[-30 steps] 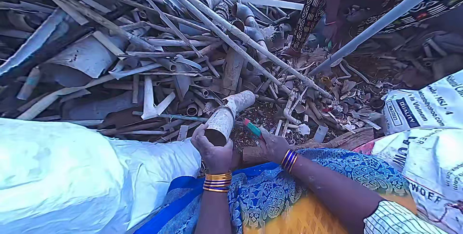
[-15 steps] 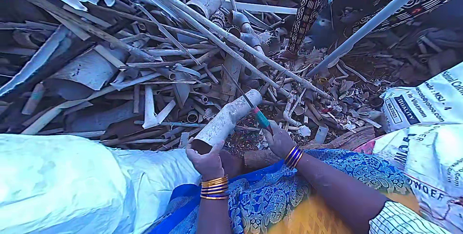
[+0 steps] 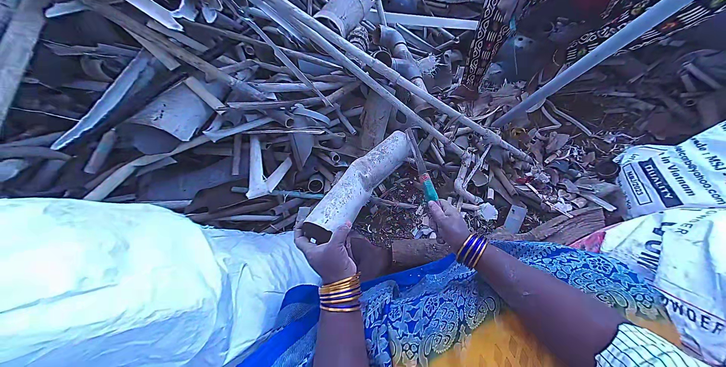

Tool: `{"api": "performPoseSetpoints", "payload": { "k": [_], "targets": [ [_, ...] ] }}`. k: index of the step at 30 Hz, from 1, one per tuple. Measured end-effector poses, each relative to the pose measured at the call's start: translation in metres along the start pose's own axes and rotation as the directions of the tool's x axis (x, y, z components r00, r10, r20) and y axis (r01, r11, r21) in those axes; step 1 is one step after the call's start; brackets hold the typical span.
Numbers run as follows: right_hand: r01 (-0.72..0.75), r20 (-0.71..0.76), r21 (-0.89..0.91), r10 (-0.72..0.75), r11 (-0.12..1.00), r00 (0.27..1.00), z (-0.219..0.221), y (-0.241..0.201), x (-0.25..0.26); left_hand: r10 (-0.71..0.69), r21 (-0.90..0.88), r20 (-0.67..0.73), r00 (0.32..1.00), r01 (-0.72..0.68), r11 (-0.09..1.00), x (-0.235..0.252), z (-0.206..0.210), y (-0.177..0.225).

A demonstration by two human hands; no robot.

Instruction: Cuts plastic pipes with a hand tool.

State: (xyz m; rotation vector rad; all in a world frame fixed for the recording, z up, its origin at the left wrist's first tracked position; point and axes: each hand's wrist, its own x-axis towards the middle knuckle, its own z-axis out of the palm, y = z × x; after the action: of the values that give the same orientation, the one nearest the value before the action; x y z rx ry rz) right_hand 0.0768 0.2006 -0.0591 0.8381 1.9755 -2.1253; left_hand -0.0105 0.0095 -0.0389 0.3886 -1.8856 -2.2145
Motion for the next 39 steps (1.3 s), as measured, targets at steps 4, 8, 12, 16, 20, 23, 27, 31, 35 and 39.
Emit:
{"api": "performPoseSetpoints", "payload": {
  "k": [4, 8, 12, 16, 20, 23, 27, 31, 35, 39],
  "targets": [
    [0.081, 0.213, -0.144, -0.049, 0.986, 0.976, -0.006, 0.001, -0.001, -0.047, -0.019, -0.022, 0.999, 0.046, 0.999, 0.001, 0.002, 0.004],
    [0.074, 0.122, -0.194, -0.051, 0.978, 0.991, -0.003, 0.003, 0.005, -0.106, -0.071, -0.046, 0.993, 0.102, 0.992, 0.0, 0.001, 0.009],
    [0.149, 0.206, -0.277, -0.093, 0.949, 0.974, -0.008, -0.002, 0.001, -0.181, -0.149, -0.098, 0.979, 0.165, 0.975, 0.005, 0.0, 0.011],
    [0.143, 0.146, -0.258, -0.108, 0.955, 0.983, -0.004, -0.001, 0.001, -0.137, -0.129, -0.087, 0.987, 0.125, 0.984, 0.002, -0.001, 0.014],
    [0.136, 0.143, -0.306, -0.096, 0.942, 0.985, -0.003, -0.003, -0.002, -0.143, -0.119, -0.106, 0.984, 0.13, 0.984, 0.002, 0.002, 0.015],
    [0.112, 0.143, -0.292, -0.072, 0.95, 0.987, -0.005, -0.002, -0.001, -0.13, -0.109, -0.123, 0.984, 0.117, 0.987, 0.001, -0.001, 0.018],
    [0.183, 0.188, -0.316, -0.128, 0.931, 0.974, -0.016, -0.002, 0.005, -0.167, -0.135, -0.148, 0.975, 0.147, 0.98, 0.007, -0.003, 0.021],
    [0.242, 0.244, -0.403, -0.151, 0.883, 0.958, -0.012, -0.002, 0.002, -0.265, -0.186, -0.142, 0.954, 0.237, 0.954, 0.007, -0.003, 0.024],
    [0.255, 0.153, -0.381, -0.212, 0.889, 0.965, -0.013, -0.002, 0.004, -0.439, -0.237, -0.103, 0.893, 0.407, 0.882, 0.007, -0.001, 0.03],
    [0.276, 0.258, -0.346, -0.192, 0.897, 0.947, -0.021, -0.007, 0.001, -0.496, -0.271, -0.091, 0.864, 0.458, 0.847, 0.006, 0.0, 0.031]
  ]
}}
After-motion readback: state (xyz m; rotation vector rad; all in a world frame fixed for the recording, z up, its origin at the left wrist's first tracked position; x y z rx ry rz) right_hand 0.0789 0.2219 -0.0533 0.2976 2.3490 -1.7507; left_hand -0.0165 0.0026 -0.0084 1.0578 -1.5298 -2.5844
